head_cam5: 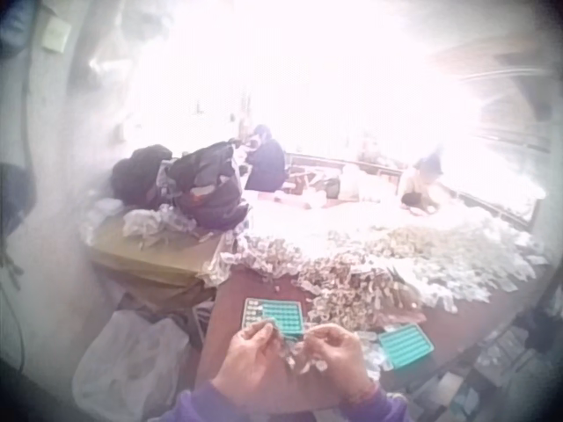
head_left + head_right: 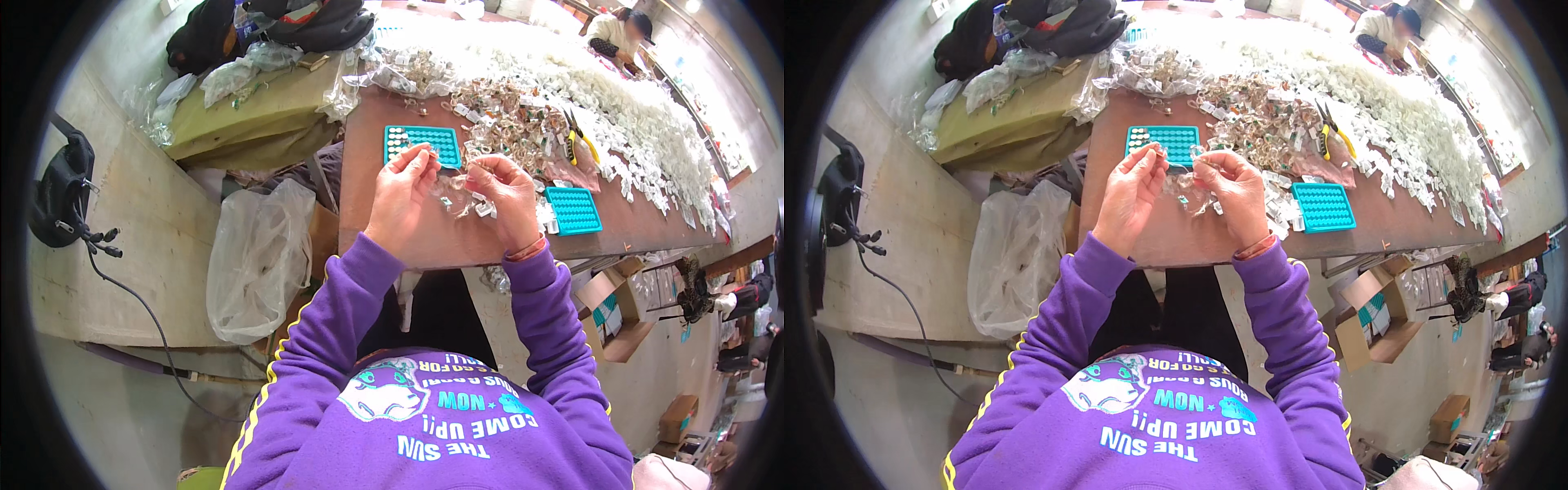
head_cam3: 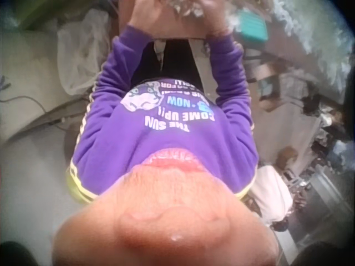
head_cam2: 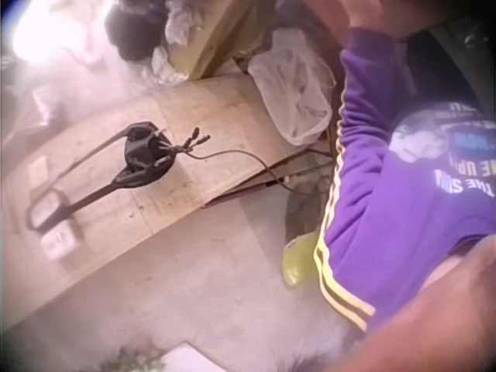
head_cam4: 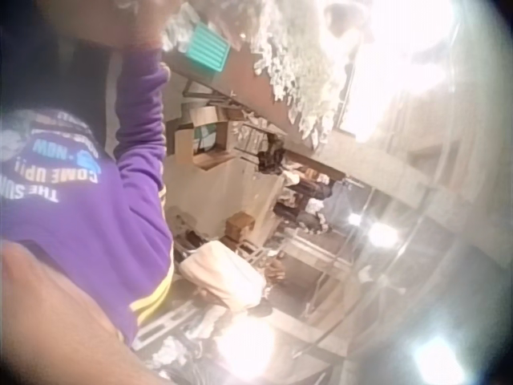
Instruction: The person repeatedly picks small white plastic components and metallic pins from a pile on the table, aligns them by hand, and places the assembled units into a teal tray. The person handles each unit one at a time, occasionally adjusting the orientation before placing it in the tray.
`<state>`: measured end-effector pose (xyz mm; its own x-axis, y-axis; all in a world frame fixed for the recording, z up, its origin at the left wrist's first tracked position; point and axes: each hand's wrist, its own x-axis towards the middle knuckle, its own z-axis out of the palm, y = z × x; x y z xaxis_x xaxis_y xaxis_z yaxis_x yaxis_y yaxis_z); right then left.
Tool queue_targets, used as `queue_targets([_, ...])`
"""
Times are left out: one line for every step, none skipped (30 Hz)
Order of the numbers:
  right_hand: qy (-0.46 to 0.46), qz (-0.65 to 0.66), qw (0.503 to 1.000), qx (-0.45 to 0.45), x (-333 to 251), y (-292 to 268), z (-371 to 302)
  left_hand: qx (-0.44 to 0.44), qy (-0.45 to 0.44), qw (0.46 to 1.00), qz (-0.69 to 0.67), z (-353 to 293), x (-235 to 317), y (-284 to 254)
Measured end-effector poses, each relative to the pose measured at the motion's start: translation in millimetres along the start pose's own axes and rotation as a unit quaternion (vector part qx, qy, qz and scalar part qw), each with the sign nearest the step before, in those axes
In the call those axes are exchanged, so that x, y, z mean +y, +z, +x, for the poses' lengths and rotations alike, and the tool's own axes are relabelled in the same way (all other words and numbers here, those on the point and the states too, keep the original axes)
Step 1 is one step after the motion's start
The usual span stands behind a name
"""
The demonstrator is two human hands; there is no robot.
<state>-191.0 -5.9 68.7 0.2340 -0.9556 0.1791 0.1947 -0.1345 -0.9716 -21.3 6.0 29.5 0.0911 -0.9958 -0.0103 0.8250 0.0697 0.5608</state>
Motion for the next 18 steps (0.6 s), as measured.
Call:
queue_targets([0.001,0.009,1.000,0.002,1,0,-1,0.006,0.008,1.000,-0.009,0,-1,0])
queue_targets([0.003,0.018,1.000,0.004,2,0,-2,0.008,0.020,1.000,-0.020,0,-2,0])
queue_targets([0.001,0.033,0.999,-0.001,4,0,-2,0.022,0.018,1.000,-0.008,0,-2,-1])
queue_targets([-0.004,0.022,1.000,0.011,4,0,-2,0.032,0.020,0.999,0.002,0,-2,0])
queue_targets([-0.013,0.015,1.000,0.017,5,0,-3,0.039,0.021,0.999,0.008,0,-2,0])
queue_targets([-0.026,0.011,0.999,0.026,6,0,-3,0.047,0.037,0.998,0.020,0,-1,1])
queue_targets([-0.038,-0.018,0.999,0.029,5,-1,-3,0.053,0.052,0.997,0.030,-1,-1,3])
queue_targets([-0.064,-0.071,0.995,0.034,6,-1,-3,0.071,0.060,0.995,0.039,-1,-1,5])
queue_targets([-0.096,-0.121,0.987,0.045,6,-2,-3,0.049,0.072,0.993,0.075,-2,-1,7])
queue_targets([-0.107,-0.178,0.977,0.057,6,-2,-3,0.040,0.078,0.990,0.111,-3,-2,9])
queue_targets([-0.165,-0.222,0.959,0.067,6,-3,-3,0.031,0.083,0.985,0.146,-4,-2,11])
queue_targets([-0.200,-0.272,0.938,0.077,5,-5,-2,0.022,0.076,0.988,0.134,-6,-3,13])
queue_targets([-0.242,-0.317,0.913,0.087,3,-7,-2,0.014,0.068,0.990,0.121,-7,-3,14])
queue_targets([-0.186,-0.280,0.938,0.088,3,-9,-2,-0.011,0.063,0.993,0.102,-8,-4,14])
queue_targets([-0.140,-0.236,0.957,0.090,2,-10,0,-0.022,0.059,0.992,0.106,-8,-2,13])
queue_targets([-0.070,-0.198,0.972,0.105,1,-12,1,-0.020,0.050,0.992,0.113,-8,-1,12])
queue_targets([-0.059,-0.148,0.984,0.076,-1,-15,0,-0.029,0.046,0.992,0.113,-6,2,10])
queue_targets([-0.045,-0.132,0.989,0.045,-3,-19,-1,-0.021,0.037,0.992,0.115,-6,3,8])
